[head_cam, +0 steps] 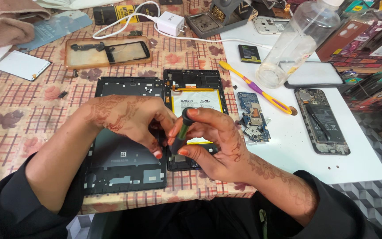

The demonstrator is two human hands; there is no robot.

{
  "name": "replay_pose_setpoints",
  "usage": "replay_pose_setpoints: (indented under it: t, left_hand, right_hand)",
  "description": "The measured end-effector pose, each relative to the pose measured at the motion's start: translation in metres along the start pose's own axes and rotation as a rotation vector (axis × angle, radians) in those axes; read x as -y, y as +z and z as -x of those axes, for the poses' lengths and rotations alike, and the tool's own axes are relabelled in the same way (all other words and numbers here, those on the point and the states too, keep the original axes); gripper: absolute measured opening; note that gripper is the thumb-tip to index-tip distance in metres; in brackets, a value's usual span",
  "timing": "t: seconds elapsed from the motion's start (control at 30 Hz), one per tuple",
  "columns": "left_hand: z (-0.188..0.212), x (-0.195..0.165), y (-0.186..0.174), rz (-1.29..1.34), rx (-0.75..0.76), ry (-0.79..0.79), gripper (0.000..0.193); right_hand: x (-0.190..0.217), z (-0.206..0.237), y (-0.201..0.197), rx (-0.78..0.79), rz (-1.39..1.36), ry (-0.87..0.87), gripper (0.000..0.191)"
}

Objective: The person disassembles a tablet by removing screws and prying open the casing. They then clean the motherboard with a brush and reassemble the device by reconnecting components and securing the back cover.

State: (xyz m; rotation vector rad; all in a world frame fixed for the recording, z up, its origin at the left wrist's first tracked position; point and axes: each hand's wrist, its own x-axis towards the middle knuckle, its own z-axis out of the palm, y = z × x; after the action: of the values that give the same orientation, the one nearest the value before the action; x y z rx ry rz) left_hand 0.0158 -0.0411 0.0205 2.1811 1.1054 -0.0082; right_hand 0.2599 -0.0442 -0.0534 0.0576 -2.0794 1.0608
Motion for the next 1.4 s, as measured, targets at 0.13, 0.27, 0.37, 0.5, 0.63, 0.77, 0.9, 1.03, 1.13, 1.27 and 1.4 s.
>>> replay_pose_setpoints:
  t: [0.13,0.27,0.37,0.5,0.63,0.77,0.9,1.03,1.13,1.27,1.4]
  left_hand:
    - [-0.004,0.002,0.003,0.047,0.046,0.123,0.03]
    - [-0.006,0.006,0.004,0.117,0.093,0.15,0.026]
    - [-0.007,0.007,0.006,0.106,0.091,0.13,0.024]
    - [-0.008,0.005,0.007,0.084,0.083,0.14,0.022]
    - [-0.004,0.003,0.004,0.088,0.051,0.093,0.024]
    - [0.007,0.004,-0.012,-0.027,-0.045,0.028,0.03]
    - [0.025,0.01,-0.029,-0.17,-0.163,-0.103,0.03]
    - [0.038,0.022,-0.037,-0.329,-0.258,-0.37,0.034]
    - [0.039,0.032,-0.037,-0.382,-0.326,-0.478,0.039]
    - [0.037,0.043,-0.036,-0.369,-0.291,-0.647,0.037]
    - [0.035,0.048,-0.034,-0.477,-0.212,-0.662,0.034]
  right_hand:
    - [-0.002,-0.001,0.002,-0.041,-0.011,-0.044,0.072]
    - [-0.003,0.0,0.002,-0.046,-0.038,-0.053,0.072]
    - [-0.002,0.001,0.002,-0.049,-0.048,-0.06,0.073]
    - [-0.001,0.0,0.002,-0.061,-0.033,-0.059,0.075]
    - [-0.001,-0.001,0.002,-0.124,-0.011,-0.098,0.079]
    - [0.001,0.0,0.002,-0.285,0.077,-0.128,0.081]
    - [0.002,0.0,0.001,-0.348,0.146,-0.108,0.08]
    - [-0.001,-0.002,0.0,-0.377,0.174,-0.06,0.079]
    - [-0.003,-0.003,-0.001,-0.387,0.195,-0.03,0.077]
    - [-0.003,-0.004,0.0,-0.352,0.228,0.03,0.073]
    - [-0.003,-0.006,-0.001,-0.311,0.236,0.092,0.074]
